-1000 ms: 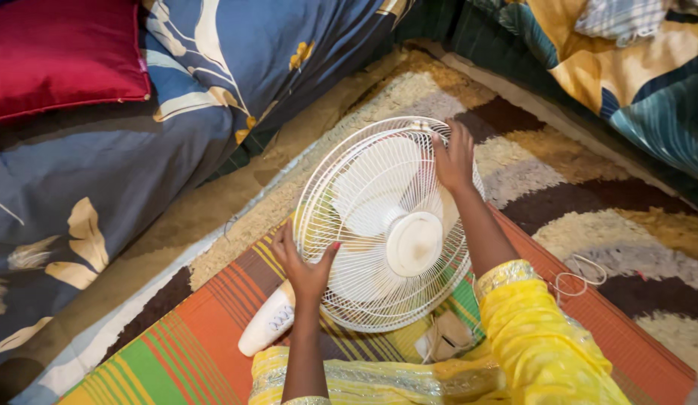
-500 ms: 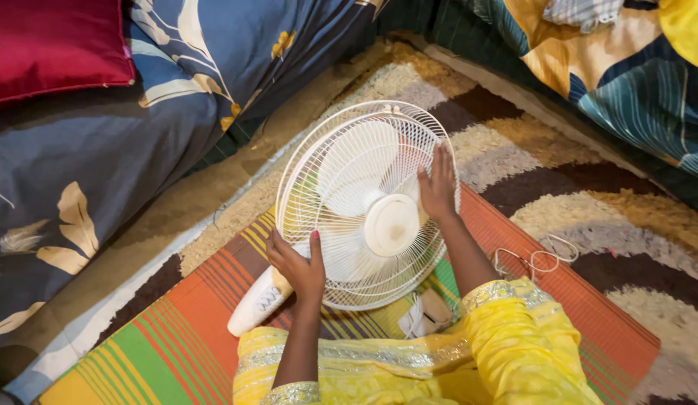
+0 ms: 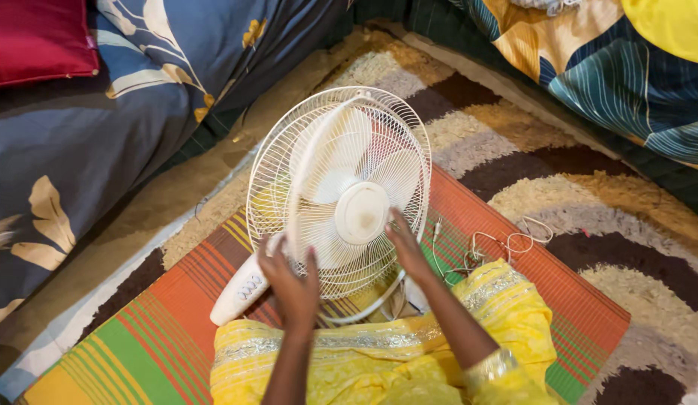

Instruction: The person disassembles a white electric fan by removing the front grill and fan blades. They then use a cloth to wipe the exposed motor housing and internal components.

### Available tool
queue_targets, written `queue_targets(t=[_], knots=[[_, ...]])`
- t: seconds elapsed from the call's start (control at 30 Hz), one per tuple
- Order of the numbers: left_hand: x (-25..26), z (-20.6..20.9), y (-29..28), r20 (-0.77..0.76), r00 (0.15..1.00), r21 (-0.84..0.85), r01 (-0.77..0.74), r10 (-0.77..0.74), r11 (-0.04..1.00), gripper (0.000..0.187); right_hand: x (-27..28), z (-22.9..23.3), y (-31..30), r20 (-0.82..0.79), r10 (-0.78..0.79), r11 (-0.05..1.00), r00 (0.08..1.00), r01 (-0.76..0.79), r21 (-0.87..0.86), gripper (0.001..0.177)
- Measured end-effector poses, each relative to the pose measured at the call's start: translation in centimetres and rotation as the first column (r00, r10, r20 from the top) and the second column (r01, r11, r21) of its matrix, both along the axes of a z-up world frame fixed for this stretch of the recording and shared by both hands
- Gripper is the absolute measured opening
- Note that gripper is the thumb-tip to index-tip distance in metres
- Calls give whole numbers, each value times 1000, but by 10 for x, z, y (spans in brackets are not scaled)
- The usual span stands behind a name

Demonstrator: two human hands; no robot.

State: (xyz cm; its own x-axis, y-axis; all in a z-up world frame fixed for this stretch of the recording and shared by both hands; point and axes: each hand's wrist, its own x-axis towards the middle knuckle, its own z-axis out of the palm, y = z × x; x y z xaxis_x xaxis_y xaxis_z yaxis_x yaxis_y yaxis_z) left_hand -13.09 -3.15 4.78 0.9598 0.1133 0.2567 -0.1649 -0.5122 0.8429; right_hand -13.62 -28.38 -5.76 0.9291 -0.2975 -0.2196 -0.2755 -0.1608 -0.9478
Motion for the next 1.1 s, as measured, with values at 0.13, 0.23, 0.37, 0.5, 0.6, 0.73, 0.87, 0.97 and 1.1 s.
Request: queue_targets(t=[0.13,0.23,0.37,0.5,0.6,0.73,0.87,0.97,1.1], knots=[[-55,7,-38,297,932,202,152,-208,968,52,-47,47,25,132,41,875,990,-100,474,82],[-98,13,-57,193,855,93,472,-481,876,56,-71,75,19,341,70,641,937,-304,705,81],[-122,23,-65,311,661,258,632,-683,730,62,-117,97,-18,381,-10,620,924,-294,728,75],[-122,26,-68,262,508,221,796,-821,563,72,-158,114,-57,174,-208,815,963,72,576,59],[-118,19,-67,222,461,192,843,-859,502,58,-185,142,-83,324,-267,505,908,-155,849,55],[-124,2,-74,157,426,191,872,-891,451,37,-204,176,-83,204,-284,715,937,65,696,59],[-138,-3,-97,141,318,215,915,-938,342,34,-213,193,-70,159,-212,775,964,67,628,61],[-146,-5,-105,129,242,211,941,-962,265,41,-226,186,-77,229,-300,730,926,68,681,57],[-120,-20,-101,118,316,184,925,-941,334,55,-234,165,-123,228,-670,655,706,418,629,23]])
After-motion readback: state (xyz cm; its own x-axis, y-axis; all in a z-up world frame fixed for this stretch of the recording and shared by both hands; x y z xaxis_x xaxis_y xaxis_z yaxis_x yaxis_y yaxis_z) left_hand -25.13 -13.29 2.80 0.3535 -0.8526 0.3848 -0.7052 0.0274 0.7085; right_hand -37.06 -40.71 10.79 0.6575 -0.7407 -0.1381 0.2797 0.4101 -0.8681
